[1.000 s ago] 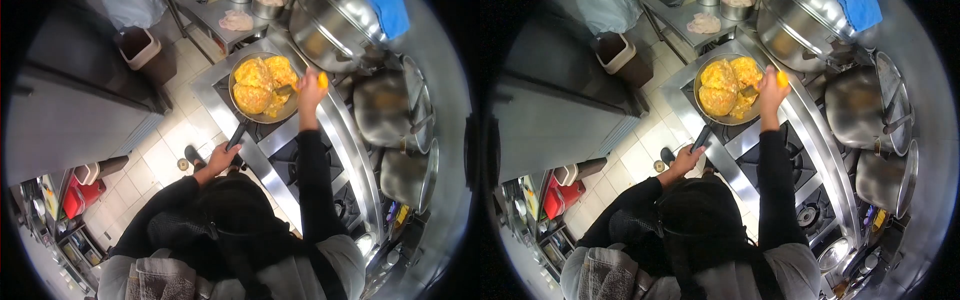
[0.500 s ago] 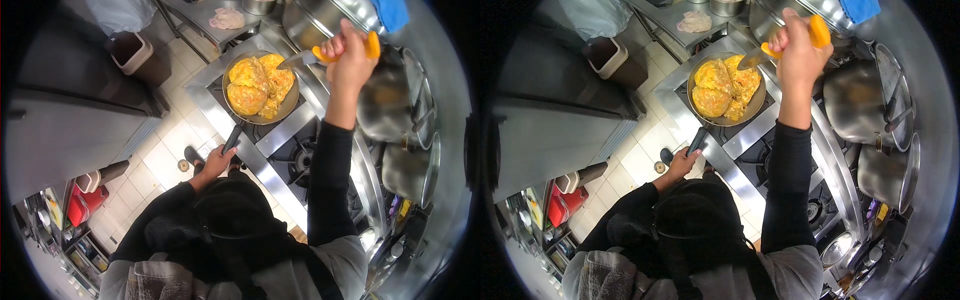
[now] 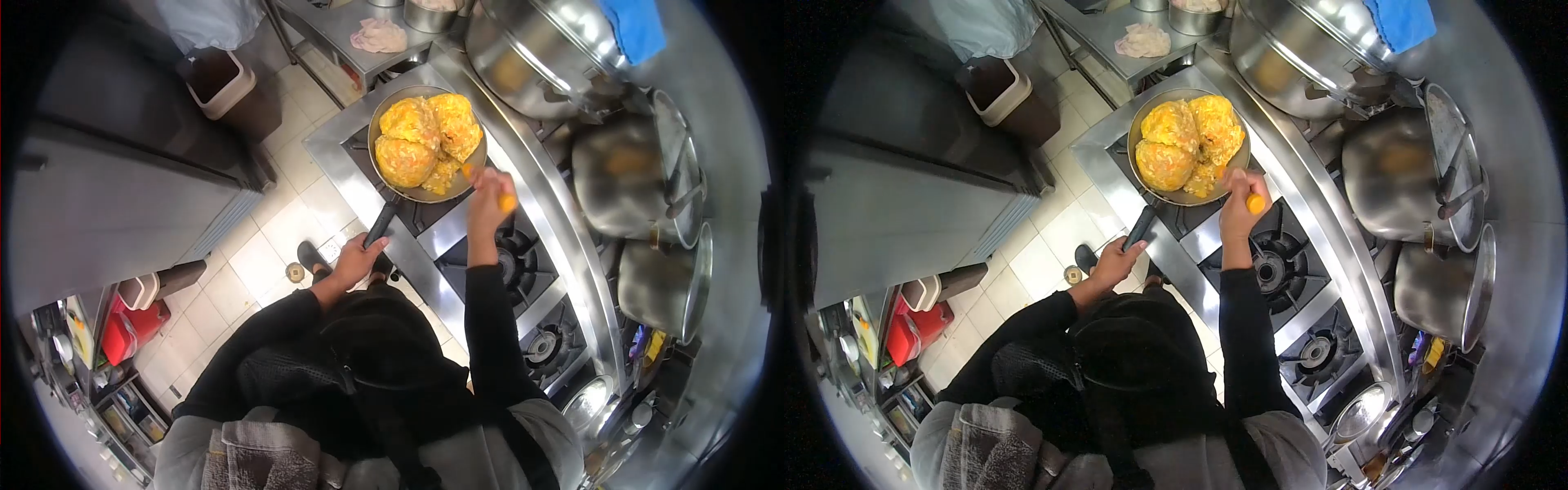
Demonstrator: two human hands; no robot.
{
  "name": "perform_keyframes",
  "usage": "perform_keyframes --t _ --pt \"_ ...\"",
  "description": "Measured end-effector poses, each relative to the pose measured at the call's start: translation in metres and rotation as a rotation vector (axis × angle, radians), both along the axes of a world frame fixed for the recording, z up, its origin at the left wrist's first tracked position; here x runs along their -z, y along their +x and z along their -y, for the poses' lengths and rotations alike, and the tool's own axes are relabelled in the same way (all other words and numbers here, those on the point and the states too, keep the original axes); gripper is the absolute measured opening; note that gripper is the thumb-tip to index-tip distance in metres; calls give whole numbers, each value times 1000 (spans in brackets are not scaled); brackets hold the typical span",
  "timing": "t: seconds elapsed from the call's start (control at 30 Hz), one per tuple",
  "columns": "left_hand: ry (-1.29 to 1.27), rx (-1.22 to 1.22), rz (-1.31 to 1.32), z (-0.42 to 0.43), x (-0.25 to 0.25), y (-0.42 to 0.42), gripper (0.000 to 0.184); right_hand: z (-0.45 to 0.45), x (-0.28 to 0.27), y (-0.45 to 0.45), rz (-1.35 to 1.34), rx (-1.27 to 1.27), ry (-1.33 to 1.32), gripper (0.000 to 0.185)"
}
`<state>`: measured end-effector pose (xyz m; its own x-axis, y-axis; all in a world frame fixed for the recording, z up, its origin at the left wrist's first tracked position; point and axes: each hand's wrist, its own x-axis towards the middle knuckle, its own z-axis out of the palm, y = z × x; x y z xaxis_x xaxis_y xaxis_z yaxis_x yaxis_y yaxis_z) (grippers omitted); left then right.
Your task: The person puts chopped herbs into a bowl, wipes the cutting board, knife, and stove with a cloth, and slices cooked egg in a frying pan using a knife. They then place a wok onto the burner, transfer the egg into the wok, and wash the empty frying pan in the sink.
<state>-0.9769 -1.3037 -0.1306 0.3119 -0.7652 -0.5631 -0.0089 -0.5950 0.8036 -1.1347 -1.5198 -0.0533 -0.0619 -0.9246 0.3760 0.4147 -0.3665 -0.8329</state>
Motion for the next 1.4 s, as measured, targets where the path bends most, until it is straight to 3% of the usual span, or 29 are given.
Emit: perform_keyframes --t 0.07,0.17,0.23,0.3,0.37,0.43,0.47,0.57,0.67,0.7,0.8,0.87,0.9,1.0,1.03,1.13,1.2,1.27,1.4 --pt "-3 3 -16 1 -4 5 46 -8 -21 -4 -94 40 -30 17" --pt "-39 48 -26 1 -8 4 46 20 -105 -9 127 -121 124 25" --pt "29 7 -160 5 -18 4 36 39 -160 -4 87 -140 112 24" --pt "41 -5 -198 5 -20 6 41 55 -184 2 11 -165 84 26" --pt "55 -24 -239 6 -20 9 46 73 -172 14 -85 -117 153 27" --pt "82 5 -243 6 -21 11 57 98 -93 31 -271 -17 171 25" --pt "84 0 -243 5 -24 10 57 105 -51 35 -48 -121 219 24" --pt "75 44 -202 5 -29 17 62 81 -36 29 -8 -86 349 25" --pt "93 39 -250 7 -26 17 61 53 18 12 -99 -133 39 20" --pt "92 15 -311 7 -24 17 59 28 25 18 -318 4 -204 19" --pt "86 21 -300 6 -21 19 57 -14 17 17 -487 31 -339 17" --pt "80 18 -296 7 -20 21 57 -11 -5 11 -419 8 -136 15" --pt "80 15 -292 6 -19 22 57 -3 -28 3 -512 27 -114 13" --pt "54 51 -271 6 -20 23 57 20 -125 6 -88 -189 -108 16" --pt "59 45 -270 6 -22 24 57 16 -168 13 85 -286 96 21" --pt "78 42 -266 5 -23 26 57 15 -226 25 11 -511 21 27" --pt "97 61 -269 7 -19 29 58 9 -208 44 -86 -460 106 26" --pt "91 71 -286 6 -16 34 59 14 -131 70 -69 -479 281 26" --pt "87 90 -244 7 -20 42 58 13 -83 60 -81 -561 268 24"
